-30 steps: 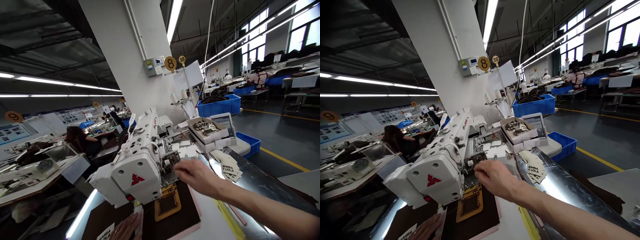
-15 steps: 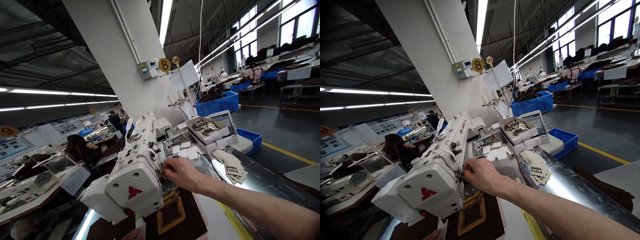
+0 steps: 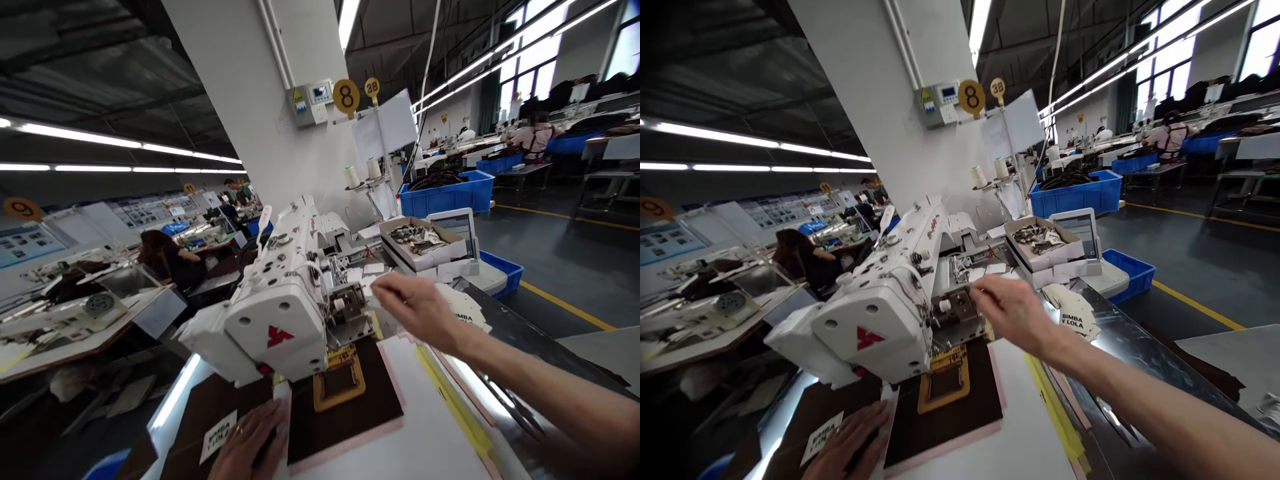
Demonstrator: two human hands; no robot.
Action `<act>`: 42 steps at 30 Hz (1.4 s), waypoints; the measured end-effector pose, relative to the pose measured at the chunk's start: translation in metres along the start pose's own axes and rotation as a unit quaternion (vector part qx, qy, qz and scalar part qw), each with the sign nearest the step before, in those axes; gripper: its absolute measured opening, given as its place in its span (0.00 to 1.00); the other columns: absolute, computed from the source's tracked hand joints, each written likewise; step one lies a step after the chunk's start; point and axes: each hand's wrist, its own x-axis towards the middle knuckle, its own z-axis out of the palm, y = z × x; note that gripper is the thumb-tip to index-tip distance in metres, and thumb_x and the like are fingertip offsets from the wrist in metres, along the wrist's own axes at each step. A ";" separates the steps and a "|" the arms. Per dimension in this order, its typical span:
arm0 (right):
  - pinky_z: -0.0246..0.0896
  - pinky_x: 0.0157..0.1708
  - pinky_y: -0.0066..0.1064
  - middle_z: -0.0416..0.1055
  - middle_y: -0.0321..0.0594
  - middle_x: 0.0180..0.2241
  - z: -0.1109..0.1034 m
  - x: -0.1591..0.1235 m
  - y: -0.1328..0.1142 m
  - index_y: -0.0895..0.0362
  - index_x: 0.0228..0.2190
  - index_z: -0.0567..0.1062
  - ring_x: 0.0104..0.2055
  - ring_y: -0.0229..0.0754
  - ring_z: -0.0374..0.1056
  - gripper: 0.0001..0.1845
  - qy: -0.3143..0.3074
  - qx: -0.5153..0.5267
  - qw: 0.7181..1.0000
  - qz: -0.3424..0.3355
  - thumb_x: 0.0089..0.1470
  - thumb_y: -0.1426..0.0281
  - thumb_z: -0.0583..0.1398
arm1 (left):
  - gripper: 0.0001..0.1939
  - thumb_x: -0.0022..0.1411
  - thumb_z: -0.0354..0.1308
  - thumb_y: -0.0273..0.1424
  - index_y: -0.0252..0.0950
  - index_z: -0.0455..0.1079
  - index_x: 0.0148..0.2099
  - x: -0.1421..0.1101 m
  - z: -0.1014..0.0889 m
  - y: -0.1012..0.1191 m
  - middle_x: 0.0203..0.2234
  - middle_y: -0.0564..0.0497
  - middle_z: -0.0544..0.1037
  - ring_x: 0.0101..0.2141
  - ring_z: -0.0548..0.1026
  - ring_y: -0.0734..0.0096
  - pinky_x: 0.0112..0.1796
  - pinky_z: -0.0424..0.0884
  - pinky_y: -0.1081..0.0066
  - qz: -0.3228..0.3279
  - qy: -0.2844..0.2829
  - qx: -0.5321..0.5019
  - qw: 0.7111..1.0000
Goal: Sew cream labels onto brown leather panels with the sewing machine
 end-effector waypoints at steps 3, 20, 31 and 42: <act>0.60 0.27 0.28 0.72 0.36 0.29 -0.004 -0.029 0.005 0.56 0.38 0.76 0.28 0.36 0.65 0.12 0.013 -0.055 0.998 0.000 0.72 0.68 0.54 | 0.19 0.77 0.53 0.46 0.48 0.73 0.63 0.000 -0.001 0.011 0.58 0.53 0.77 0.56 0.78 0.59 0.53 0.80 0.64 -0.032 -0.025 -0.012 0.999; 0.72 0.51 0.47 0.73 0.47 0.54 0.060 -0.111 0.034 0.55 0.50 0.77 0.52 0.52 0.71 0.12 -0.226 -0.239 0.942 -0.062 0.71 0.68 0.56 | 0.25 0.77 0.55 0.47 0.45 0.64 0.70 0.009 -0.016 0.027 0.66 0.52 0.70 0.63 0.72 0.56 0.57 0.80 0.60 0.028 -0.062 -0.025 0.997; 0.72 0.51 0.49 0.73 0.49 0.54 0.058 -0.109 0.031 0.56 0.48 0.76 0.53 0.53 0.71 0.12 -0.239 -0.232 0.941 -0.056 0.72 0.68 0.54 | 0.22 0.78 0.54 0.45 0.44 0.66 0.67 0.009 -0.016 0.028 0.67 0.54 0.67 0.64 0.70 0.58 0.56 0.80 0.60 0.045 -0.059 -0.004 0.997; 0.72 0.52 0.50 0.73 0.48 0.54 0.057 -0.110 0.033 0.56 0.53 0.76 0.54 0.53 0.71 0.15 -0.239 -0.236 0.940 -0.066 0.73 0.68 0.53 | 0.24 0.78 0.54 0.47 0.46 0.64 0.69 0.006 -0.013 0.027 0.67 0.55 0.67 0.63 0.71 0.57 0.54 0.82 0.58 0.036 -0.075 0.006 0.997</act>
